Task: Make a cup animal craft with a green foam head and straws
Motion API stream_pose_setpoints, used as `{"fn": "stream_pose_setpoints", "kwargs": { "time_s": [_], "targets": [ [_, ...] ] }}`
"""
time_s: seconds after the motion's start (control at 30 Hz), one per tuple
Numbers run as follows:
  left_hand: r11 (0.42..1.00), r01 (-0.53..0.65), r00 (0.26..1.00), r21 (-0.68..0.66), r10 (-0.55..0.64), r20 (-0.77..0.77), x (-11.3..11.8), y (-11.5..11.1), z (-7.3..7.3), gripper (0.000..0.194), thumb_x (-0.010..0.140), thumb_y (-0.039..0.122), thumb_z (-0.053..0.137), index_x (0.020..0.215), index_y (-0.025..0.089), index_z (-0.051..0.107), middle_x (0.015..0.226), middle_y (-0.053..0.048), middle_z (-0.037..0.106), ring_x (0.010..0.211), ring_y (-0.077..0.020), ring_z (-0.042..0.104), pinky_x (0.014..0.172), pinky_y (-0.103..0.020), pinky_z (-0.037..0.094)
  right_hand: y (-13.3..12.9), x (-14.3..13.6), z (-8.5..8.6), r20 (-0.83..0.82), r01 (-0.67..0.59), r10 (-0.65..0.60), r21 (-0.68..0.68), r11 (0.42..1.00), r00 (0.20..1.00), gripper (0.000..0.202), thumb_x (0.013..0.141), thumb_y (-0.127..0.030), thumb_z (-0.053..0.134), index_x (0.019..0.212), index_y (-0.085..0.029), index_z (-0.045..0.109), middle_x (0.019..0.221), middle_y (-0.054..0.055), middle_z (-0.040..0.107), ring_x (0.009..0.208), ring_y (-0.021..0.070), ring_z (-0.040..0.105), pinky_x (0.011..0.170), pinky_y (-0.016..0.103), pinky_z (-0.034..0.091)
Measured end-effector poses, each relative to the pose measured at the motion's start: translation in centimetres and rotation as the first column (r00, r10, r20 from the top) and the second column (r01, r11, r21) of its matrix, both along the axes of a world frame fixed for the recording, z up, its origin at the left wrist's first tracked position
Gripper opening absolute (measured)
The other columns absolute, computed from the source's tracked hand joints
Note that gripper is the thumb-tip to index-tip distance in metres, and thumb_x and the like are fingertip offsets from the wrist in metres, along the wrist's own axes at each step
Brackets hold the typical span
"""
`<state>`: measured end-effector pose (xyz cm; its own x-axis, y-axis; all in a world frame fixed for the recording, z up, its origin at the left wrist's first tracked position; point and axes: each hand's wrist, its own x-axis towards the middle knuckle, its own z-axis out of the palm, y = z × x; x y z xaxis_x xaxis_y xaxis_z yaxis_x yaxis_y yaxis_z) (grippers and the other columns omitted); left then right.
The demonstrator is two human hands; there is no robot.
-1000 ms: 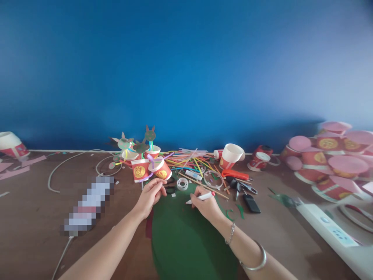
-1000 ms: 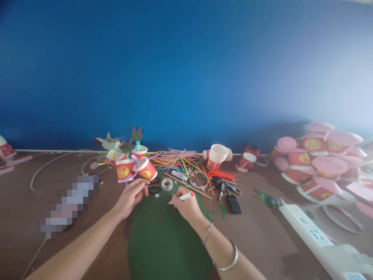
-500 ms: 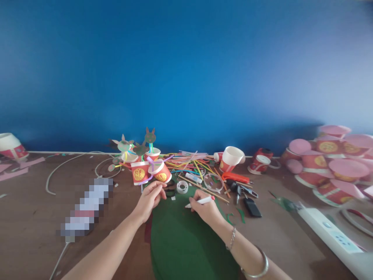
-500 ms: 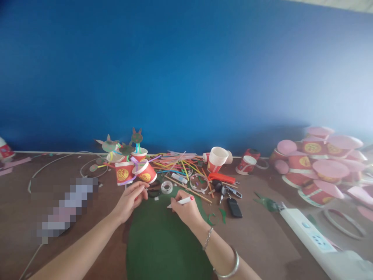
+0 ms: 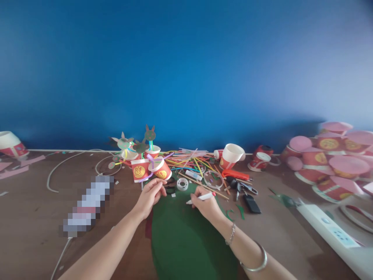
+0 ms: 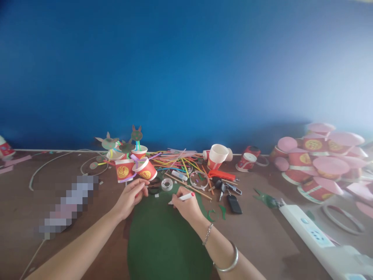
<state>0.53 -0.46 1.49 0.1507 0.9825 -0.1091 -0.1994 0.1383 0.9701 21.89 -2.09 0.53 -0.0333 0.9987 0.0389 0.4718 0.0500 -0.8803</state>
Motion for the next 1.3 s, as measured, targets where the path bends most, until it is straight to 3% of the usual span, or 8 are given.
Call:
{"fn": "stream_pose_setpoints", "kwargs": {
  "time_s": [0.37, 0.7, 1.03, 1.3],
  "targets": [
    [1.0, 0.017, 1.0, 0.017, -0.018, 0.018, -0.07, 0.1, -0.2, 0.026, 0.079, 0.038, 0.055, 0.089, 0.015, 0.055, 0.057, 0.002, 0.058, 0.033, 0.0001, 0.022, 0.035, -0.016, 0.008, 0.06, 0.0, -0.04, 0.029, 0.004, -0.003, -0.009, 1.0, 1.0, 0.02, 0.073, -0.027, 0.049, 0.055, -0.021, 0.041, 0.046, -0.002, 0.059, 0.043, 0.0114, 0.048, 0.043, 0.02, 0.034],
    [0.999, 0.017, 1.0, 0.027, -0.017, 0.002, -0.11, 0.12, -0.36, 0.024, 0.081, 0.037, 0.053, 0.089, 0.014, 0.054, 0.057, 0.002, 0.058, 0.033, -0.0002, 0.022, 0.036, -0.016, 0.009, -0.05, -0.07, 0.12, 0.002, 0.0, 0.0, -0.042, 0.999, 1.0, 0.02, 0.071, -0.026, 0.049, 0.054, -0.022, 0.041, 0.044, -0.003, 0.058, 0.045, 0.0128, 0.055, 0.043, 0.02, 0.035],
    [0.999, 0.021, 1.0, 0.034, -0.021, 0.003, -0.02, 0.01, -0.02, 0.02, 0.081, 0.033, 0.055, 0.077, 0.019, 0.041, 0.058, 0.004, 0.059, 0.033, -0.0002, 0.022, 0.035, -0.016, 0.009, -0.11, -0.09, 0.38, 0.008, -0.003, 0.003, -0.011, 1.0, 1.0, 0.021, 0.072, -0.027, 0.049, 0.053, -0.022, 0.042, 0.045, -0.002, 0.059, 0.046, 0.0129, 0.054, 0.044, 0.021, 0.036],
    [0.999, 0.009, 1.0, 0.03, -0.009, -0.018, 0.01, 0.01, -0.02, 0.022, 0.08, 0.036, 0.055, 0.077, 0.016, 0.047, 0.057, 0.003, 0.058, 0.033, -0.0002, 0.023, 0.035, -0.017, 0.01, 0.0, -0.06, 0.29, 0.013, -0.013, 0.013, -0.005, 1.0, 1.0, 0.021, 0.073, -0.026, 0.05, 0.054, -0.022, 0.041, 0.046, -0.002, 0.059, 0.049, 0.0143, 0.059, 0.044, 0.02, 0.037]
  ]
}}
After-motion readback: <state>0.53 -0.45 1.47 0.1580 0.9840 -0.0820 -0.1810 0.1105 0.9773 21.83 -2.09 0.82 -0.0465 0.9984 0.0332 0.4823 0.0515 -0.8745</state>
